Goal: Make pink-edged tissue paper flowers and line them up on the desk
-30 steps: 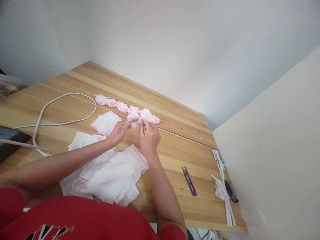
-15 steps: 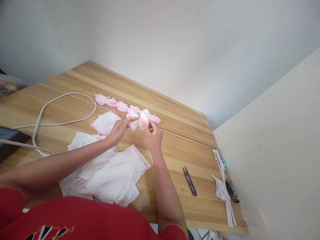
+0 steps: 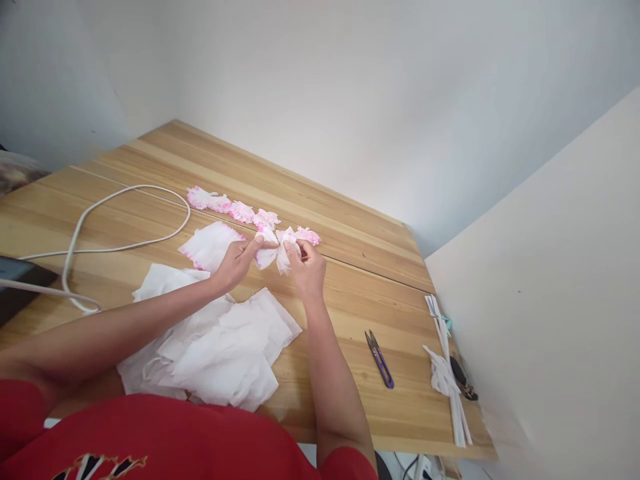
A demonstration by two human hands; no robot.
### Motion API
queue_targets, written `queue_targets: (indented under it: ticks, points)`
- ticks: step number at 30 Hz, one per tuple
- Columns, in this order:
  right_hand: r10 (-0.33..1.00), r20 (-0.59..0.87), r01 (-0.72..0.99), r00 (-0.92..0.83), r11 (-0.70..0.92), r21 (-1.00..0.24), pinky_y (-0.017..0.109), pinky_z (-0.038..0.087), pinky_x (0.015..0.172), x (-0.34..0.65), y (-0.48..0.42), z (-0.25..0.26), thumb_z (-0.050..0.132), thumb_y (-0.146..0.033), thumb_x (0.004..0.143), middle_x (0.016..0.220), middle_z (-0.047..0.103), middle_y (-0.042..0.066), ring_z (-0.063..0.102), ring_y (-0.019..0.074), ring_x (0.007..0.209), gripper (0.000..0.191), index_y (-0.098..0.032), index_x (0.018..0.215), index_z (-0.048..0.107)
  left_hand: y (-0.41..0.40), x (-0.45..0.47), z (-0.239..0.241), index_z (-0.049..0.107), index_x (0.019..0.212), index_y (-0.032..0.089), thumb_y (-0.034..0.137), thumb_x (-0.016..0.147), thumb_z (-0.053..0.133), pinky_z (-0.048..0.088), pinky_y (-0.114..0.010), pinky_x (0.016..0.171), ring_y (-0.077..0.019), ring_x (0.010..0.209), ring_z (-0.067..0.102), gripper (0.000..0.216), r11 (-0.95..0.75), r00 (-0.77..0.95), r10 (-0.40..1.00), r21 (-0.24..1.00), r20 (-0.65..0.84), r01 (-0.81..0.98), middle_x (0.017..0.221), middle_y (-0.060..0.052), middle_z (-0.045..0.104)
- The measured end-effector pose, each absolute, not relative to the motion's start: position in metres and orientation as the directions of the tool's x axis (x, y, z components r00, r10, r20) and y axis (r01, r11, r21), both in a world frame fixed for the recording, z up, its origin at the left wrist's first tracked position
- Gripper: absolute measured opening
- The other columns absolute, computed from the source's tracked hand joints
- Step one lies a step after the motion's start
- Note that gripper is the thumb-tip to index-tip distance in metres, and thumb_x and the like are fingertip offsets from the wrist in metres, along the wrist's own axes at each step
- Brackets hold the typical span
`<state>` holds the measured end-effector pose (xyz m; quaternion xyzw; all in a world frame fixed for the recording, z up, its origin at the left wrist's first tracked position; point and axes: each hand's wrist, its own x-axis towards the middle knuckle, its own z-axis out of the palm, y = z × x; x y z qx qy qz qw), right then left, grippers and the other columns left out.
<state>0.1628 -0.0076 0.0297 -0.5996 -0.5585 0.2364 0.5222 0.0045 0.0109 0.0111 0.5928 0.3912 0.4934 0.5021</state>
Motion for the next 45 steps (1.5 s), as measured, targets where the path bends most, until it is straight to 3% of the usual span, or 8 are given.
queue_targets:
  ticks: [7, 11, 15, 19, 24, 30, 39, 45]
  points:
    - [0.924, 0.24, 0.289, 0.296, 0.153, -0.945, 0.023, 0.039, 0.053, 0.166, -0.005, 0.025, 0.058, -0.054, 0.079, 0.064, 0.055, -0.001, 0.046, 0.0115, 0.057, 0.038, -0.017, 0.074, 0.063, 0.011, 0.005, 0.011, 0.077, 0.097, 0.011, 0.054, 0.092, 0.04, 0.044, -0.028, 0.072, -0.0212, 0.08, 0.064, 0.057, -0.213, 0.212, 0.955, 0.977, 0.207, 0.007, 0.079, -0.006, 0.073]
    - [0.919, 0.279, 0.336, 0.278, 0.179, -0.925, 0.024, 0.04, 0.054, 0.165, -0.008, 0.031, 0.057, -0.054, 0.081, 0.067, 0.061, 0.0, 0.049, 0.0118, 0.058, 0.039, -0.017, 0.077, 0.066, 0.013, 0.004, 0.01, 0.075, 0.102, 0.013, 0.051, 0.092, 0.041, 0.043, -0.027, 0.069, -0.0196, 0.077, 0.061, 0.052, -0.238, 0.193, 0.954, 0.971, 0.229, 0.029, 0.072, -0.003, 0.07]
    - [0.904, 0.337, 0.46, 0.265, 0.189, -0.867, 0.025, 0.043, 0.059, 0.16, -0.012, 0.033, 0.062, -0.05, 0.079, 0.076, 0.067, 0.001, 0.053, 0.0127, 0.062, 0.034, -0.018, 0.087, 0.07, 0.012, 0.004, 0.011, 0.075, 0.103, 0.015, 0.049, 0.092, 0.044, 0.045, -0.028, 0.077, -0.0201, 0.085, 0.063, 0.047, -0.272, 0.203, 0.942, 0.962, 0.267, -0.006, 0.088, -0.004, 0.073]
    - [0.91, 0.347, 0.523, 0.226, 0.186, -0.832, 0.024, 0.042, 0.057, 0.156, -0.013, 0.03, 0.058, -0.046, 0.082, 0.072, 0.066, 0.0, 0.052, 0.0118, 0.058, 0.03, -0.019, 0.084, 0.069, 0.013, 0.007, 0.006, 0.074, 0.104, 0.016, 0.048, 0.088, 0.052, 0.047, -0.028, 0.081, -0.0201, 0.09, 0.063, 0.041, -0.245, 0.251, 0.932, 0.965, 0.262, -0.096, 0.1, -0.006, 0.074]
    - [0.922, 0.333, 0.514, 0.198, 0.192, -0.836, 0.023, 0.04, 0.057, 0.154, -0.014, 0.029, 0.057, -0.043, 0.084, 0.07, 0.065, -0.002, 0.053, 0.0115, 0.058, 0.027, -0.018, 0.082, 0.068, 0.016, 0.011, -0.001, 0.073, 0.104, 0.017, 0.038, 0.081, 0.06, 0.047, -0.026, 0.069, -0.0163, 0.074, 0.062, 0.034, -0.202, 0.259, 0.944, 0.978, 0.206, -0.041, 0.095, -0.005, 0.074]
    - [0.923, 0.325, 0.524, 0.205, 0.177, -0.833, 0.023, 0.037, 0.054, 0.152, -0.015, 0.031, 0.056, -0.045, 0.084, 0.064, 0.06, -0.003, 0.049, 0.0108, 0.055, 0.029, -0.019, 0.079, 0.066, 0.018, 0.012, -0.002, 0.074, 0.099, 0.016, 0.033, 0.077, 0.06, 0.049, -0.026, 0.07, -0.0175, 0.078, 0.064, 0.031, -0.188, 0.228, 0.954, 0.98, 0.197, -0.063, 0.096, -0.006, 0.074]
    - [0.917, 0.312, 0.406, 0.249, 0.193, -0.893, 0.024, 0.041, 0.057, 0.16, -0.01, 0.028, 0.06, -0.044, 0.081, 0.072, 0.066, 0.0, 0.053, 0.0116, 0.059, 0.028, -0.017, 0.083, 0.069, 0.019, 0.011, -0.001, 0.075, 0.094, 0.014, 0.033, 0.075, 0.061, 0.046, -0.023, 0.063, -0.0134, 0.068, 0.059, 0.031, -0.104, 0.236, 0.963, 0.987, 0.132, -0.126, 0.083, -0.005, 0.071]
    - [0.897, 0.304, 0.337, 0.322, 0.192, -0.922, 0.025, 0.042, 0.057, 0.168, -0.012, 0.038, 0.051, -0.055, 0.086, 0.071, 0.068, 0.004, 0.057, 0.0131, 0.061, 0.045, -0.015, 0.087, 0.072, 0.021, 0.01, -0.001, 0.075, 0.097, 0.013, 0.034, 0.076, 0.06, 0.045, -0.024, 0.067, -0.0154, 0.077, 0.06, 0.032, -0.101, 0.168, 0.978, 0.987, 0.122, -0.129, 0.09, -0.006, 0.072]
